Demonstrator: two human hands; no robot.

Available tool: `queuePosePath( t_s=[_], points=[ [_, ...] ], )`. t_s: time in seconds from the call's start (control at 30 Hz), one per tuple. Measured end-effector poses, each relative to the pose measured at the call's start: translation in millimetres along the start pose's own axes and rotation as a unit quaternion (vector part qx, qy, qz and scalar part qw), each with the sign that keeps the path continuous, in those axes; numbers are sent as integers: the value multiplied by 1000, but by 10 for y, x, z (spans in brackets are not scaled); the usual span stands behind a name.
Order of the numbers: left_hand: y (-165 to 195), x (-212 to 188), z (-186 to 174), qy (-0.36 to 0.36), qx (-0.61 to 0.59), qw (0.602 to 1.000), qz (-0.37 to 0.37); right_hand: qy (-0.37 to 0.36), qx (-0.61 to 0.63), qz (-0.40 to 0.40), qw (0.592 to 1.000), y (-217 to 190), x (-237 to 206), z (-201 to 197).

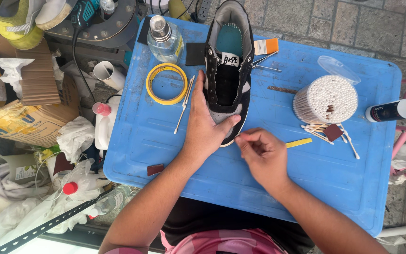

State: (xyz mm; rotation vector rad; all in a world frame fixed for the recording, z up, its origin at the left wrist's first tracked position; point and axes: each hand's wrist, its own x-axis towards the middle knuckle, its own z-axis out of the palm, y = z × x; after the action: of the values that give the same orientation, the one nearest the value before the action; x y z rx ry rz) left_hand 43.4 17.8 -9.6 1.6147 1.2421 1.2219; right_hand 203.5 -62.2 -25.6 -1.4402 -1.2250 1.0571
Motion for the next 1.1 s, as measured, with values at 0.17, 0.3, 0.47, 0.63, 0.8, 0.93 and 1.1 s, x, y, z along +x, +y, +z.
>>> queuePosePath(
  t_s=[0.17,0.3,0.47,0.63,0.8,0.93,1.1],
  points=[
    [5,-10,11,6,-8,1000,1,-13,44,-25,999,-1,18,4],
    [12,-7,13,9,12,1000,4,11,49,-26,998,-24,33,3],
    [23,-13,12,8,5,1000,-5,-7,22,-42,999,-53,26,3],
    [19,-3,17,10,6,1000,1,-18,40,-31,999,-46,28,-2],
    [8,-15,18,11,16,1000,8,-4,15,-20,1000,-45,-1,1],
    [10,-15,21,12,16,1000,7,-10,-15,-36,999,-32,39,-29],
    [11,-3,12,11,17,1000,14,36,37,-25,998,18,183,-151]
  ],
)
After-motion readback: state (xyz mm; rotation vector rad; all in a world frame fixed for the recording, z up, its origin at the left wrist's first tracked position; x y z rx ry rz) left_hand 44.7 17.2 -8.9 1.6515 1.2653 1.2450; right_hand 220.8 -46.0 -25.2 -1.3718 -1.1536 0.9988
